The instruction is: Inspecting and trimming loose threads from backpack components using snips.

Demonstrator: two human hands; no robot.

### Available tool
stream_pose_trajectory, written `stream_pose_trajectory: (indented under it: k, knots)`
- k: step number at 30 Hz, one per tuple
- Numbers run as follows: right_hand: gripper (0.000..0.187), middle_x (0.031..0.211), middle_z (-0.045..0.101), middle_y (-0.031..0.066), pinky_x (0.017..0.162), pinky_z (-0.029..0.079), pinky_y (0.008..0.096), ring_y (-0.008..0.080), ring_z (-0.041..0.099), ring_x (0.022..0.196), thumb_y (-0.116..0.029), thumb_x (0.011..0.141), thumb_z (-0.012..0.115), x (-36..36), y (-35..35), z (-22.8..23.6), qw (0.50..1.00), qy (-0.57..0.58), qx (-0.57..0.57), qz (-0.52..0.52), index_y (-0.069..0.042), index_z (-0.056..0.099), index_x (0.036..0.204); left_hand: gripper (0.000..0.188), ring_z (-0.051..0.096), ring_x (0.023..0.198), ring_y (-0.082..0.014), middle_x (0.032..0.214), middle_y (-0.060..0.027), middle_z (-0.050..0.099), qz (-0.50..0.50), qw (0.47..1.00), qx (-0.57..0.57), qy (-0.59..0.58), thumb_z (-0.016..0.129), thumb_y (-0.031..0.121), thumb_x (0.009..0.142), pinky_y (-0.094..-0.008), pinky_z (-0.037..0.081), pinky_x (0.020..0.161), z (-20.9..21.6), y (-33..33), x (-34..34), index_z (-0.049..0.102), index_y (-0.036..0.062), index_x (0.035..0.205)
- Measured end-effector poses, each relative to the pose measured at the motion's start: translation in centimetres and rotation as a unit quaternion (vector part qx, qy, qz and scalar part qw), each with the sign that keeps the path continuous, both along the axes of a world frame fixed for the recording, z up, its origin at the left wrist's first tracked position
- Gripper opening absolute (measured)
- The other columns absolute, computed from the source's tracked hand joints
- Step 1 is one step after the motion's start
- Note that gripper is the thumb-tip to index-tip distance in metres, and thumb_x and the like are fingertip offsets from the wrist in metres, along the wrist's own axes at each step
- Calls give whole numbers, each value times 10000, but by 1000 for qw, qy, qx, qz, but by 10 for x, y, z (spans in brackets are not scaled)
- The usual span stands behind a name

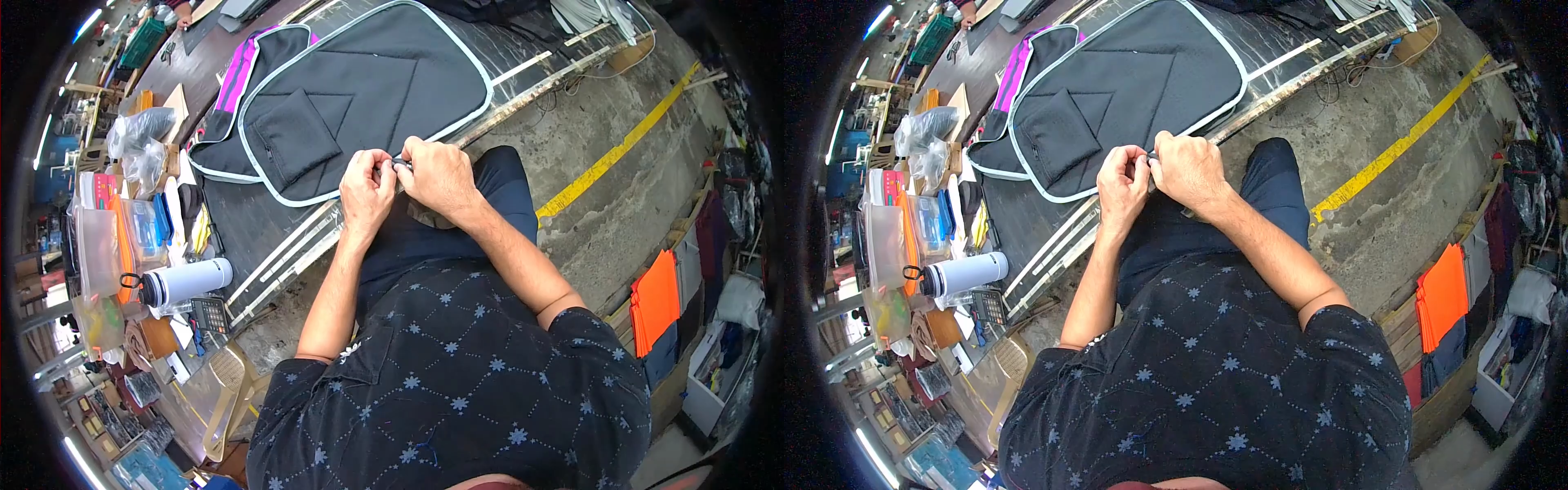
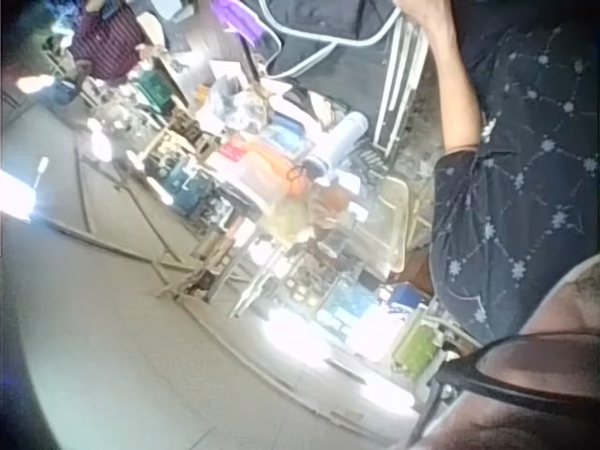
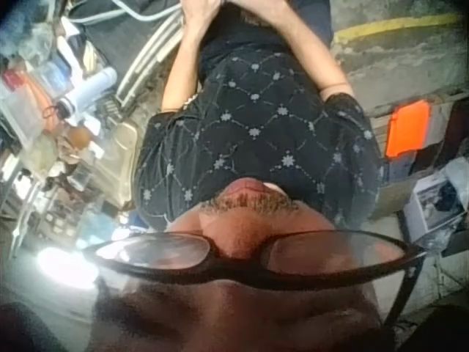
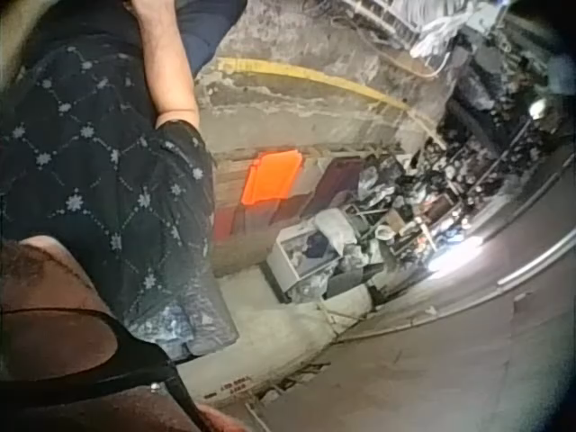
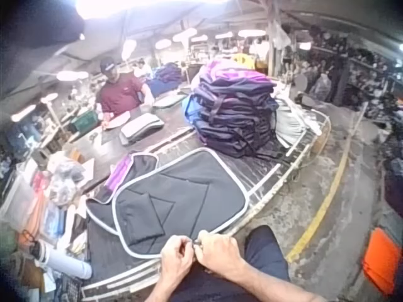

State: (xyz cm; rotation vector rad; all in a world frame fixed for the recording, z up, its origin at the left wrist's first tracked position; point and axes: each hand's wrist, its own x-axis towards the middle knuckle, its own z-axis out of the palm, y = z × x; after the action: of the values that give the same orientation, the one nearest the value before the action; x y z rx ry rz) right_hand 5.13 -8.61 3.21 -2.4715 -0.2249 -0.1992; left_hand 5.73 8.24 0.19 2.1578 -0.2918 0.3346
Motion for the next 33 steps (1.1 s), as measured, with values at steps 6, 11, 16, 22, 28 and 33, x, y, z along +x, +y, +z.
stream_pose_trajectory:
  k: [6, 11, 16, 22, 28, 33]
  knots:
    - [273, 834, 761, 150, 729, 602, 505, 376, 772, 821, -289, 915, 825, -3, -5, 3, 1000, -1, 27, 2, -72, 692, 1012, 55, 540, 668, -104, 858, -36, 630, 4, 999, -33, 16, 688, 48, 1013, -290, 458, 612, 5, 1, -6, 695, -2, 990]
    - [337, 904, 794, 128, 744, 610, 477, 372, 782, 853, -341, 919, 841, -17, -31, 8, 994, 10, 106, -37, -107, 700, 1116, 255, 458, 659, -61, 774, 22, 517, 29, 987, -160, 1, 550, 91, 1126, -263, 387, 583, 8, 47, -26, 595, 40, 880]
    - [381, 754, 707, 42, 634, 497, 320, 105, 615, 672, -389, 910, 880, -26, -64, 1, 975, 83, 185, -86, -53, 735, 1015, 186, 598, 860, -127, 960, -62, 623, 123, 981, -42, -143, 610, 70, 1105, -283, 482, 735, 13, 96, -35, 652, 14, 933]
    - [369, 720, 609, 27, 622, 459, 334, 97, 526, 674, -360, 948, 846, -32, -84, -20, 971, 117, 168, -122, -16, 711, 955, 178, 609, 1262, -283, 1394, -118, 658, 342, 918, -47, -198, 736, 34, 957, -422, 483, 1056, 37, 138, -27, 792, 48, 1126]
    - [390, 708, 593, 42, 612, 450, 348, 119, 517, 657, -374, 949, 843, -32, -85, -38, 972, 140, 148, -115, -7, 710, 960, 367, 542, 1390, -351, 1378, -87, 691, 99, 936, 292, -169, 900, 251, 843, -512, 376, 1162, 39, 104, -28, 820, 171, 1192]
    - [383, 716, 626, 52, 603, 444, 343, 118, 525, 645, -365, 949, 843, -29, -79, -33, 970, 135, 175, -104, 0, 730, 976, 211, 541, 1415, -340, 1307, -39, 727, 89, 958, 237, -139, 899, 204, 838, -544, 356, 1142, -1, 83, -35, 838, 209, 1040]
